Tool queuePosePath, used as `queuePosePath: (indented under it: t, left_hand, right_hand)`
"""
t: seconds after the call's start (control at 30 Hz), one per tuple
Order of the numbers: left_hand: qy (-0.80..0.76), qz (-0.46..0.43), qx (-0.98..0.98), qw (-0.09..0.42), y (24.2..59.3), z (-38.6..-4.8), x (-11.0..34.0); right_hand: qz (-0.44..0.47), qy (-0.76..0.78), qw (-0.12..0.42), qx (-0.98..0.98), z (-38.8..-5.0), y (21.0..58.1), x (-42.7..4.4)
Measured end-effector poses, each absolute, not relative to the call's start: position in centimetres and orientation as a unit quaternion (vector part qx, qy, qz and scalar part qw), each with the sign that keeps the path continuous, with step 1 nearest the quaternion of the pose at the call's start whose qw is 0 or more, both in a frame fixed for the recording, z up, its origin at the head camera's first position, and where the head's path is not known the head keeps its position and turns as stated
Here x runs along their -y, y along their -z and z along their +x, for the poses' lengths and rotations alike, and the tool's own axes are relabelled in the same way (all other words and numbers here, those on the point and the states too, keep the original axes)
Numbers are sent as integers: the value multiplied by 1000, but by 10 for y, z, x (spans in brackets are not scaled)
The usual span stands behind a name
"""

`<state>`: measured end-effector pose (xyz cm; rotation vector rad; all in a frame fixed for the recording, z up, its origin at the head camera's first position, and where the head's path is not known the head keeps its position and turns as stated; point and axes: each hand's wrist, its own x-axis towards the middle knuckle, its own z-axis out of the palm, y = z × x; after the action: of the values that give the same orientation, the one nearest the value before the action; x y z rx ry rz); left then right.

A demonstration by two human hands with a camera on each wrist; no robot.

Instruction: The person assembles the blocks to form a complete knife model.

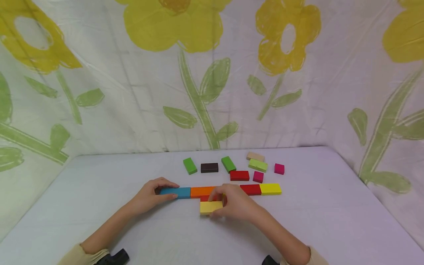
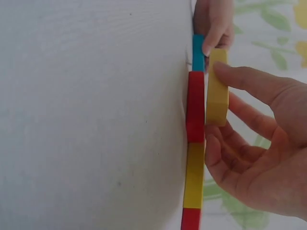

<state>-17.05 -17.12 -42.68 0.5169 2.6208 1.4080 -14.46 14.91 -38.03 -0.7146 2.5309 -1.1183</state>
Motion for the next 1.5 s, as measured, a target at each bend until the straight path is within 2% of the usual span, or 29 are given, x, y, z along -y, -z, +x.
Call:
queuePosePath:
  t: [1.5]
  left_hand:
    - [-481,177,-857,55,421,-168,169]
  right_hand:
    - [-245,377,160,-879,-141,392,-144]
